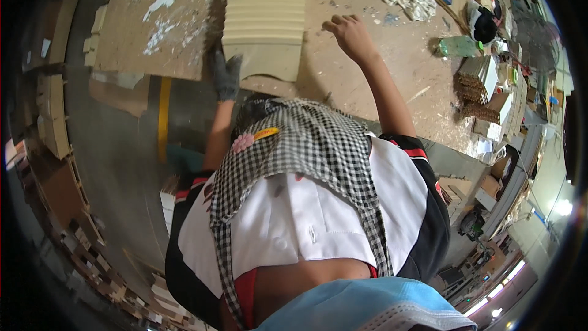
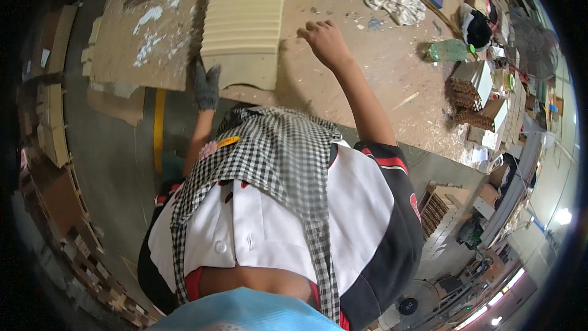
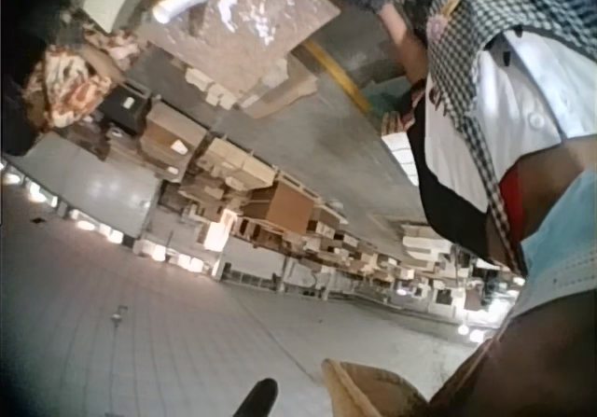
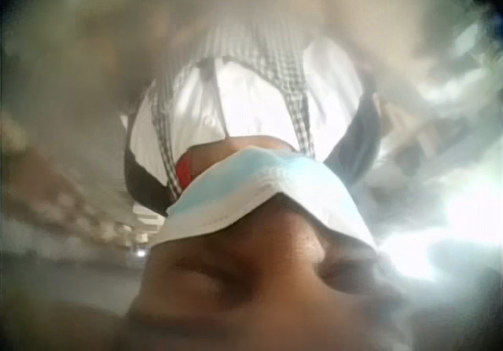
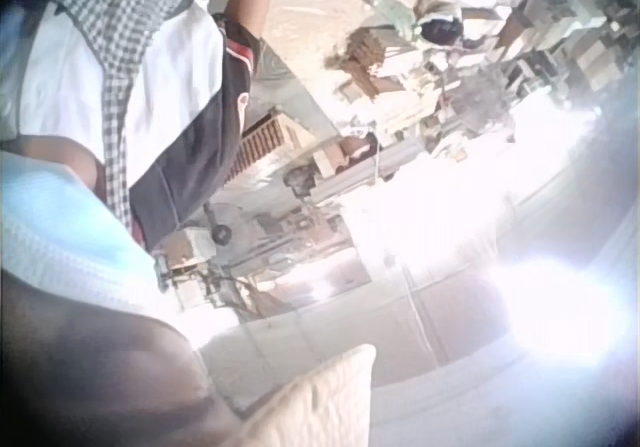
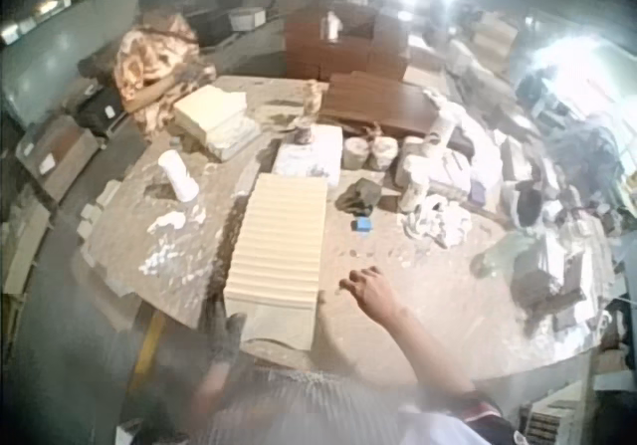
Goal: The person organizes wooden furniture components on a workbench, cleans the surface of a larger piece using a small blue sponge, and then unfolds a large white sheet to wrap an object.
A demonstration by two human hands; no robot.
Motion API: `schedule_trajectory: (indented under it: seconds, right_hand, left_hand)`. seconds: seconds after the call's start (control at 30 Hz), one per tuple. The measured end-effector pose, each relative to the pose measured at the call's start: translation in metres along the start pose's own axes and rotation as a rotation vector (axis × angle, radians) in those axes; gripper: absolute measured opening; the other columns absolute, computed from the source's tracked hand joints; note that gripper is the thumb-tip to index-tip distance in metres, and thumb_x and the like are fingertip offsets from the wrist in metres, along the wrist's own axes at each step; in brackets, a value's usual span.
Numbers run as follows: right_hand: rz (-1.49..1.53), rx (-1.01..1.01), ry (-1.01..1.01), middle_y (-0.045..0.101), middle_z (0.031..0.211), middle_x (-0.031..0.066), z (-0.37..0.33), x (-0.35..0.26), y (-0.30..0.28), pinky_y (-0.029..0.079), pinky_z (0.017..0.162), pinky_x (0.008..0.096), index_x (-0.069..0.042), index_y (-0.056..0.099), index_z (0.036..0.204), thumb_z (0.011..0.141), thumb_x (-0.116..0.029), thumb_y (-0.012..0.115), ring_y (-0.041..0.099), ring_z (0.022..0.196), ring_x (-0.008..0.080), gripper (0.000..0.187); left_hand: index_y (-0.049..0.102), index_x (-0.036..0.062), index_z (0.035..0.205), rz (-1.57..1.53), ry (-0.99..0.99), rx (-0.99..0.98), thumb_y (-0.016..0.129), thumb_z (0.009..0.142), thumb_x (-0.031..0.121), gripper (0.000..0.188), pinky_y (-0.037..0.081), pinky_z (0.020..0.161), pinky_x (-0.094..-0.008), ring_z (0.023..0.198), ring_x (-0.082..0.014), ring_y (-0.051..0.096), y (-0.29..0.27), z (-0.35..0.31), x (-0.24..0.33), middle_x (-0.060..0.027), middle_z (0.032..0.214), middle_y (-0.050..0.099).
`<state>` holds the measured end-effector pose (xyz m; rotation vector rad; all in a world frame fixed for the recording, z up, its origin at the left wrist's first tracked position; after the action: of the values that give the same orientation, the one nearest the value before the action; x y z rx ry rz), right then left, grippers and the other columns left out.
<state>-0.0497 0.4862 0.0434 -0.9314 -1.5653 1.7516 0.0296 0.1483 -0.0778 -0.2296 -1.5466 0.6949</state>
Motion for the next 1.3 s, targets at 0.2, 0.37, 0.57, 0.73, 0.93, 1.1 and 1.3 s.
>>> schedule_trajectory:
  seconds: [0.2, 0.37, 0.57, 0.73, 0.93, 1.1, 1.3]
  right_hand:
    - [0.254, 0.135, 0.412, 0.062, 0.101, 0.0141, -0.045, 0.134, 0.019, 0.051, 0.074, 0.0477, -0.01, 0.058, 0.103, 0.086, -0.022, 0.07, 0.063, 0.089, 0.0372, 0.024]
    - [0.01, 0.457, 0.8, 0.058, 0.107, 0.0209, -0.033, 0.226, 0.005, 0.053, 0.07, 0.0467, -0.02, 0.06, 0.124, 0.077, -0.039, 0.079, 0.064, 0.088, 0.0416, 0.054]
    - [0.08, 0.273, 0.892, 0.065, 0.103, 0.0177, -0.036, 0.307, 0.044, 0.053, 0.076, 0.0447, -0.017, 0.065, 0.121, 0.08, -0.044, 0.075, 0.066, 0.093, 0.0386, 0.05]
    - [0.37, 0.741, 1.163, 0.07, 0.085, 0.0194, -0.087, 0.386, 0.049, 0.05, 0.074, 0.0414, -0.001, 0.069, 0.1, 0.078, -0.049, 0.077, 0.067, 0.079, 0.0339, 0.053]
    - [0.336, 0.742, 1.219, 0.069, 0.085, 0.0218, -0.092, 0.4, 0.036, 0.05, 0.074, 0.0448, -0.001, 0.067, 0.095, 0.075, -0.05, 0.078, 0.067, 0.082, 0.0397, 0.054]
    - [0.289, 0.629, 1.138, 0.069, 0.086, 0.0198, -0.062, 0.372, 0.034, 0.05, 0.074, 0.0446, -0.003, 0.067, 0.095, 0.073, -0.048, 0.08, 0.065, 0.084, 0.0403, 0.052]
    - [0.123, 0.47, 0.858, 0.068, 0.099, 0.0166, -0.033, 0.332, 0.043, 0.052, 0.073, 0.0461, -0.01, 0.068, 0.105, 0.073, -0.04, 0.081, 0.065, 0.086, 0.0364, 0.046]
  left_hand:
    - [0.036, -0.0007, 0.148, 0.369, 0.212, 0.301, 0.052, 0.098, 0.044, 0.068, 0.031, 0.109, -0.0556, 0.13, -0.0507, 0.04, -0.004, -0.022, 0.013, -0.0323, 0.142, 0.043]
    - [0.032, -0.0009, 0.149, 0.381, 0.208, 0.298, 0.049, 0.098, 0.047, 0.072, 0.034, 0.105, -0.0565, 0.125, -0.0515, 0.044, -0.013, -0.026, 0.04, -0.0331, 0.139, 0.046]
    - [0.031, -0.0035, 0.149, 0.3, 0.177, 0.267, 0.043, 0.101, 0.043, 0.068, 0.032, 0.107, -0.0553, 0.128, -0.0504, 0.042, -0.004, -0.027, 0.046, -0.0338, 0.141, 0.043]
    - [0.031, -0.0046, 0.148, 0.353, 0.114, 0.241, 0.043, 0.101, 0.042, 0.067, 0.03, 0.109, -0.0547, 0.132, -0.0497, 0.038, -0.001, -0.026, 0.035, -0.0325, 0.145, 0.038]
    - [0.029, -0.0035, 0.149, 0.441, 0.104, 0.244, 0.043, 0.101, 0.044, 0.069, 0.026, 0.111, -0.056, 0.134, -0.0486, 0.034, -0.001, -0.031, 0.013, -0.032, 0.148, 0.035]
    - [0.03, -0.0043, 0.149, 0.414, 0.082, 0.273, 0.042, 0.102, 0.045, 0.069, 0.026, 0.111, -0.0566, 0.135, -0.0497, 0.034, -0.002, -0.035, -0.008, -0.0323, 0.148, 0.035]
    - [0.032, -0.0058, 0.147, 0.401, 0.087, 0.207, 0.041, 0.102, 0.044, 0.068, 0.027, 0.111, -0.0565, 0.134, -0.05, 0.035, -0.001, -0.028, 0.024, -0.033, 0.146, 0.037]
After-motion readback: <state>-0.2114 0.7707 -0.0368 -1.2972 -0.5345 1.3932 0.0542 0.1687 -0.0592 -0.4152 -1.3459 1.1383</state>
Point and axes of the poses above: each hand's wrist, its own z-axis towards the middle knuckle, its own y-axis out of the palm, x = y × z, the point moved 4 cm from there along z, towards the middle knuckle
